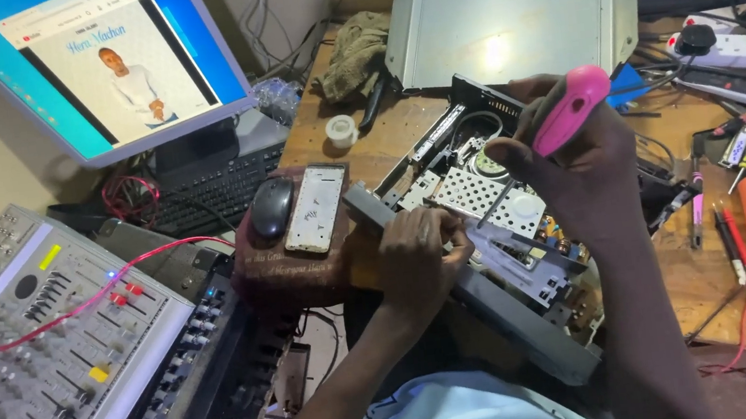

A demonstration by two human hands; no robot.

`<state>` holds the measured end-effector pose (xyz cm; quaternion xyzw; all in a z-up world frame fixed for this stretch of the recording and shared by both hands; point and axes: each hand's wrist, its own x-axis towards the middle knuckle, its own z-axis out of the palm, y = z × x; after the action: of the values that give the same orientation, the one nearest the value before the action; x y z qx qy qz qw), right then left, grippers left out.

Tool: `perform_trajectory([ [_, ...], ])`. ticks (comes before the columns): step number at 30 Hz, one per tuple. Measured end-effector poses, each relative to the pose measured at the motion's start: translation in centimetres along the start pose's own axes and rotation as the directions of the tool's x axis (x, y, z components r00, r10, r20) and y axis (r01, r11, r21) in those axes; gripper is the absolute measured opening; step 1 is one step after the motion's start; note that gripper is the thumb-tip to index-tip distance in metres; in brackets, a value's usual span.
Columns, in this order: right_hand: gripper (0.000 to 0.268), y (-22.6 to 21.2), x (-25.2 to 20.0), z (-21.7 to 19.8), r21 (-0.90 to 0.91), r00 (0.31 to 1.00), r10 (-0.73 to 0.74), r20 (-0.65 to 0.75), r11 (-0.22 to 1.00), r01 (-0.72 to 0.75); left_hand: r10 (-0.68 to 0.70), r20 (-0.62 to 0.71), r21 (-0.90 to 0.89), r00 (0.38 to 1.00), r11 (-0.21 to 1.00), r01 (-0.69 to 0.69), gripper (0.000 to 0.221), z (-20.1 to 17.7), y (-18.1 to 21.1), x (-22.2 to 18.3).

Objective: Removing internal metal brackets and attached circuit boards from an electronic device using a screwdriver.

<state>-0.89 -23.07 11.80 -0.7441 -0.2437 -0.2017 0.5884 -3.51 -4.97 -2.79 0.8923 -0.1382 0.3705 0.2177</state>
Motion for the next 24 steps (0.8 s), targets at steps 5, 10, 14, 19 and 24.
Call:
perform_trajectory([
  [5, 0.023, -0.4, -0.2, -0.3, -0.022, 0.998, 0.063, -0.011, 0.998, -0.064, 0.01, -0.046, -0.115, 0.999, 0.993, -0.015, 0.008, -1.8, 0.6, 0.5],
  [10, 0.039, -1.0, -0.6, -0.4, -0.184, 0.958, 0.287, -0.022, 0.94, -0.286, -0.086, -0.165, -0.161, 0.983, 0.985, 0.059, 0.005, -4.8, -3.4, 0.1],
  [14, 0.028, 1.6, -1.6, -1.1, -0.167, 0.991, 0.125, -0.039, 0.977, -0.13, -0.233, -0.172, -0.182, 0.957, 0.962, 0.201, 0.016, -6.4, -11.3, -1.3],
  [19, 0.022, 1.6, -1.0, 0.1, -0.172, 0.999, -0.002, 0.044, 0.985, 0.009, -0.237, -0.019, 0.078, 0.971, 0.968, 0.237, 0.019, -5.3, -16.5, -4.5],
  [24, 0.026, 1.3, -1.1, 0.4, -0.168, 0.993, -0.073, 0.092, 0.982, 0.087, -0.247, -0.122, 0.157, 0.961, 0.951, 0.265, 0.018, -4.2, -16.6, -5.3],
])
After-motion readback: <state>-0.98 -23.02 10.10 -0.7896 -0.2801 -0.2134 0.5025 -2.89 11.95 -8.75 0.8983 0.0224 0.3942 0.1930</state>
